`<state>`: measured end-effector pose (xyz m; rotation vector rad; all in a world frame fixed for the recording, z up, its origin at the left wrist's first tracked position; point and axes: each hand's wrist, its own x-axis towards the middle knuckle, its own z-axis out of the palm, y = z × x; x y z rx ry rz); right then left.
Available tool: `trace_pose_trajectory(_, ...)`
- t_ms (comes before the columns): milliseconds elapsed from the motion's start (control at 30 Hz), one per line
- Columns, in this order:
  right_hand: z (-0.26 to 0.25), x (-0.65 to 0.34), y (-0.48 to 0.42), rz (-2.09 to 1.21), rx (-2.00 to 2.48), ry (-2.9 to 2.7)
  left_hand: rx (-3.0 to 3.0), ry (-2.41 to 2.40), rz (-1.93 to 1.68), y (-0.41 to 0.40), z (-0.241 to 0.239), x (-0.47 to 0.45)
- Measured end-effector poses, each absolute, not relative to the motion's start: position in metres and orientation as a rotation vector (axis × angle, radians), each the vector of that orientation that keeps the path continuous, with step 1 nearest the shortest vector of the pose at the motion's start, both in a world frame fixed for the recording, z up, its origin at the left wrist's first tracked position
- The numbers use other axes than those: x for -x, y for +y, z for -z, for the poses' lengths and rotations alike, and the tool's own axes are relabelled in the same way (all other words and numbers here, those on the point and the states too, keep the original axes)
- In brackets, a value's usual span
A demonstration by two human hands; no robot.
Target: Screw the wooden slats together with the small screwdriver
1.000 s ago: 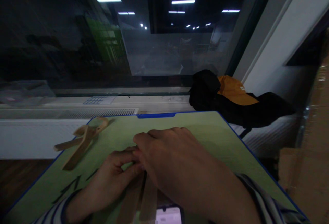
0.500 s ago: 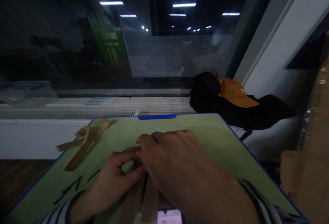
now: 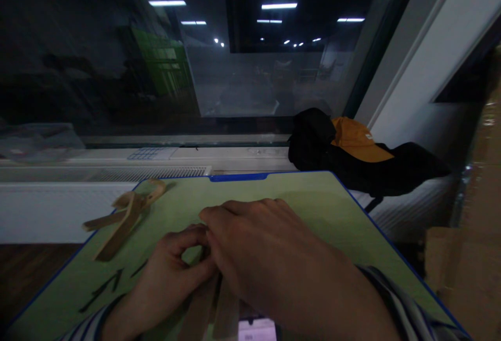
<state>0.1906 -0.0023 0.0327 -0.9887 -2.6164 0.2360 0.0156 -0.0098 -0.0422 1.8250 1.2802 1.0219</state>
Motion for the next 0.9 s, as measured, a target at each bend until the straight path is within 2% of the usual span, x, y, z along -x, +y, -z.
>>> trace_pose_trajectory(300,-0.0324,-0.1885,-0.0032,-0.289,1.038,-2.705,-1.778,1.218,-0.971,-0.0102,0.0432,-0.0135)
trace_pose_trajectory(667,-0.0301,-0.1868,-0.0037,-0.069,1.061,-2.684,-1.678,0.927,-0.871,-0.0065,0.0399,-0.0107)
trace_pose_trajectory(900,-0.0308,-0.1848,-0.0010,-0.067,1.084,-2.676,-1.710,1.104,-1.052,-0.0061,0.0456,-0.0152)
